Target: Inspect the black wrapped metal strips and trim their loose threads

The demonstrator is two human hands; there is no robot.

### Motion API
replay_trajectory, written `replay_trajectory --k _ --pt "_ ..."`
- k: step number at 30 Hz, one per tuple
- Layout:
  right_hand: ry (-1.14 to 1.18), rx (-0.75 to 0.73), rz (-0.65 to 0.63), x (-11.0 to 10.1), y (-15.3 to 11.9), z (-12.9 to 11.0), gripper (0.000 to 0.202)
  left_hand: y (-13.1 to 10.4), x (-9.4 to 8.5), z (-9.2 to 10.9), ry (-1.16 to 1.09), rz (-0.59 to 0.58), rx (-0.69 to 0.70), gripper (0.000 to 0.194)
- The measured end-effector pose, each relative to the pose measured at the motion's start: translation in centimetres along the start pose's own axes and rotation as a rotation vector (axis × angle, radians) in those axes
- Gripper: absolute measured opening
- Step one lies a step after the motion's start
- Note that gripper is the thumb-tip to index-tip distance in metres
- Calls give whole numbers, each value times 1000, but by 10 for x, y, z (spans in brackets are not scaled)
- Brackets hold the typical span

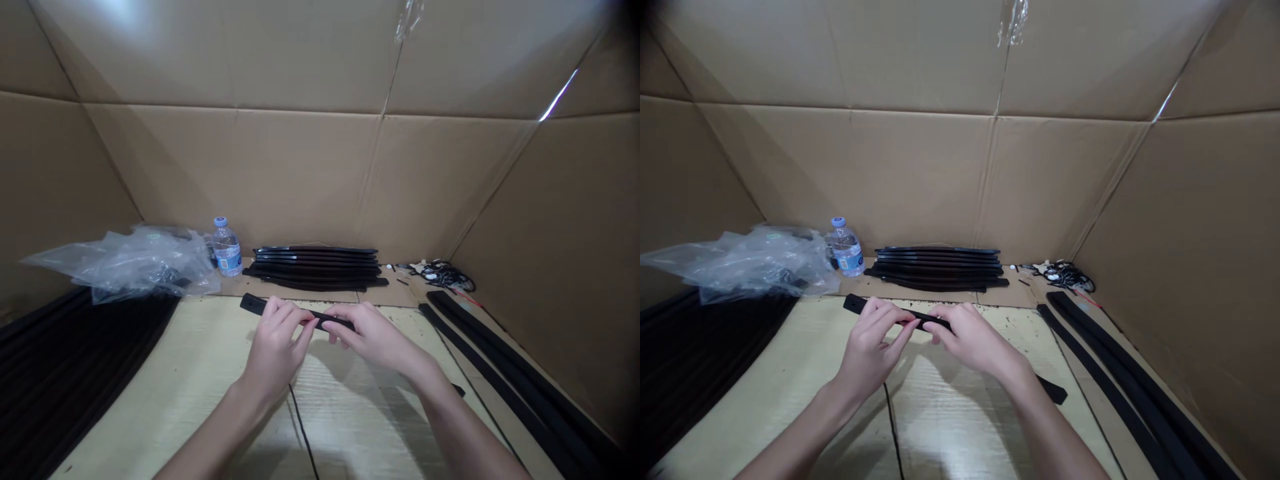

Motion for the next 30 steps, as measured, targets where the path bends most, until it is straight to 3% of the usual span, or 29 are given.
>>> replay_trajectory --k 4,19,30 --pt "0 1 19 -1 1 -1 21 -2 1 -2 0 16 -10 5" --pt "-19 18 44 -2 4 4 37 -1 4 -2 22 -52 -31 6" --pt "-26 57 61 0 4 9 29 -5 8 -7 56 -25 -43 6"
Point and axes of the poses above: each hand's wrist, its own y-axis towards the middle knuckle, its own x-axis out of the palm, z = x × y, the point moved 10 cm from there along y, towards the middle knuckle, and after that the axes turned 11 degrees about -z, right-handed, at the moved point
